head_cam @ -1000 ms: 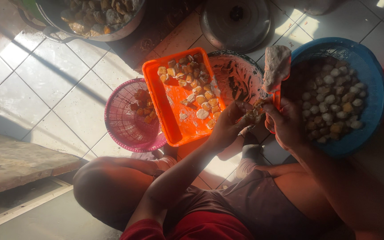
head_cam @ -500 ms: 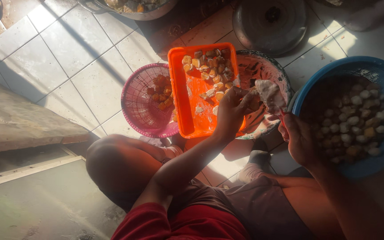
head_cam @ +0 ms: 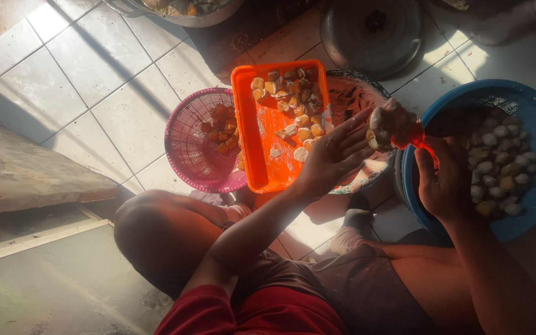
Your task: The person sits on the floor and repeatedly picks small round food items from a pink basket, applies a white paste to them using an orange spatula, and places the coated items into an orange tray. The person occasionally transfers coated items from the tray into a nearby pot.
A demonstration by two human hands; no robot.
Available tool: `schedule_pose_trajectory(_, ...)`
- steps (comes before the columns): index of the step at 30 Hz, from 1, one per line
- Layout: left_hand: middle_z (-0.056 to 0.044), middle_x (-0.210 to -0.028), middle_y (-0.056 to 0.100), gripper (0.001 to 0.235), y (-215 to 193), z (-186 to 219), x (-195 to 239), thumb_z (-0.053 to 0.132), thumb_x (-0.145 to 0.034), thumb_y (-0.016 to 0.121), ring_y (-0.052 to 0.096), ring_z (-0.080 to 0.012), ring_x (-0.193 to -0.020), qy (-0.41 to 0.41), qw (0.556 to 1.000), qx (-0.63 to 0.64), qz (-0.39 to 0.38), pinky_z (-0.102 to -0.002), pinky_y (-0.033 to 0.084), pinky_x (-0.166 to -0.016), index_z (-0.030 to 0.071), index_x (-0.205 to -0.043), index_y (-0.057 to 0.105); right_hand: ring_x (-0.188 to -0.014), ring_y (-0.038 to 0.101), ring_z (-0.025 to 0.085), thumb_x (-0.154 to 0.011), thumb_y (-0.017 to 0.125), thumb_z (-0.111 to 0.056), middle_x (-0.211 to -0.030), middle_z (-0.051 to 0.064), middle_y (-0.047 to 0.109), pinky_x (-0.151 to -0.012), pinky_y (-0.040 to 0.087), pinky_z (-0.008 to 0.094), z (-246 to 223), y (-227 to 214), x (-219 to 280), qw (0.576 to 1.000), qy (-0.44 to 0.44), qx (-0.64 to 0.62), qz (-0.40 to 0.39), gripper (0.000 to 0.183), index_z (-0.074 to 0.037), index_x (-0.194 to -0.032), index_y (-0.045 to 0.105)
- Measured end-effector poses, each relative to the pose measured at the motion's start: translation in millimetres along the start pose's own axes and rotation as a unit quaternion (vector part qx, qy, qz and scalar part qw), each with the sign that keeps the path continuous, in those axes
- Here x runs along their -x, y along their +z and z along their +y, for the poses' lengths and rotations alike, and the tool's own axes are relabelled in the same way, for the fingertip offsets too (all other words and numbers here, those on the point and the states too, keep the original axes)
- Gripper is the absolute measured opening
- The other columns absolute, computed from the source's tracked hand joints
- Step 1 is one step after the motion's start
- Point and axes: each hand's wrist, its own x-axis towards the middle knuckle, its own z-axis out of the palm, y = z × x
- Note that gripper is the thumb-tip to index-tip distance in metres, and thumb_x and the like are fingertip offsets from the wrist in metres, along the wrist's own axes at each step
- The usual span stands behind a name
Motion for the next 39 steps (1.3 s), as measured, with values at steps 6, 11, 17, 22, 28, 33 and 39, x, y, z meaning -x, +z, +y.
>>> schedule_pose_trajectory(6, -0.014, -0.134, 0.067, 0.057, -4.7, -9.0, -4.1, 0.002, -0.098, 0.072, 0.064, -0.0197, -0.127, 0.006, 0.988, -0.123, 0.089, -0.040, 0.050, -0.118, 0.000, -0.151, 0.050, -0.090, 0.052, 0.022, -0.111, 0.065, -0.022, -0.106, 0.010, 0.052, -0.078, 0.044, 0.035, 2.8, -3.7, 12.4, 0.995, -0.051, 0.084, 0.036, 0.025, -0.004, -0.129, 0.066)
schedule_pose_trajectory(11, -0.003, -0.133, 0.068, 0.045, -8.7, 18.6, -4.8, 0.013, -0.092, 0.079, 0.066, -0.0181, -0.128, 0.155, 0.860, -0.467, 0.132, -0.047, 0.041, -0.124, 0.014, -0.133, 0.062, -0.086, 0.054, 0.020, -0.111, 0.065, -0.024, -0.104, 0.007, 0.057, -0.076, 0.045, 0.035, 4.1, -14.3, 6.4, 0.999, 0.017, 0.043, 0.008, 0.025, -0.004, -0.125, 0.069)
schedule_pose_trajectory(17, 0.003, -0.123, 0.071, 0.040, -15.3, 43.7, -8.4, 0.018, -0.090, 0.081, 0.066, -0.0191, -0.124, 0.243, 0.605, -0.749, 0.119, -0.059, 0.015, -0.130, 0.021, -0.128, 0.068, -0.086, 0.056, 0.019, -0.110, 0.061, -0.027, -0.101, 0.006, 0.060, -0.076, 0.046, 0.035, -17.1, -9.2, 11.3, 0.998, 0.047, -0.029, -0.006, 0.026, -0.004, -0.121, 0.067)
schedule_pose_trajectory(22, 0.008, -0.124, 0.074, 0.038, -16.0, 32.3, -5.0, 0.016, -0.086, 0.082, 0.065, -0.0122, -0.130, 0.228, 0.612, -0.750, 0.106, -0.058, 0.018, -0.135, 0.025, -0.120, 0.071, -0.083, 0.053, 0.021, -0.104, 0.066, -0.027, -0.093, 0.008, 0.057, -0.075, 0.045, 0.037, -35.4, 0.4, 19.1, 0.996, -0.037, 0.085, 0.004, 0.027, -0.005, -0.118, 0.071)
schedule_pose_trajectory(28, 0.005, -0.128, 0.073, 0.036, -7.6, 25.2, -4.3, 0.017, -0.089, 0.084, 0.053, -0.0223, -0.147, 0.225, 0.772, -0.581, 0.124, -0.057, 0.012, -0.138, 0.018, -0.120, 0.065, -0.076, 0.050, 0.008, -0.107, 0.057, -0.028, -0.083, -0.005, 0.055, -0.069, 0.043, 0.026, -24.2, 10.3, 13.3, 0.965, 0.093, -0.240, -0.050, 0.025, -0.004, -0.113, 0.065)
schedule_pose_trajectory(33, -0.015, -0.148, 0.060, 0.040, -2.5, 22.0, 7.2, 0.008, -0.088, 0.078, 0.047, -0.0279, -0.152, 0.201, 0.836, -0.488, 0.153, -0.057, 0.008, -0.136, 0.011, -0.125, 0.061, -0.065, 0.035, 0.009, -0.109, 0.043, -0.028, -0.072, -0.005, 0.038, -0.062, 0.035, 0.025, -15.0, 33.7, 29.6, 0.838, 0.236, -0.419, -0.258, 0.036, -0.004, -0.109, 0.070)
schedule_pose_trajectory(39, -0.011, -0.140, 0.064, 0.038, -57.1, 0.5, -10.9, 0.004, -0.100, 0.070, 0.053, -0.0217, -0.143, 0.194, 0.917, -0.300, 0.178, -0.040, 0.040, -0.126, 0.011, -0.133, 0.053, -0.065, 0.034, 0.009, -0.112, 0.042, -0.030, -0.074, -0.003, 0.042, -0.059, 0.033, 0.027, -17.1, 31.2, 22.3, 0.823, 0.319, -0.406, -0.236, 0.036, -0.002, -0.104, 0.062)
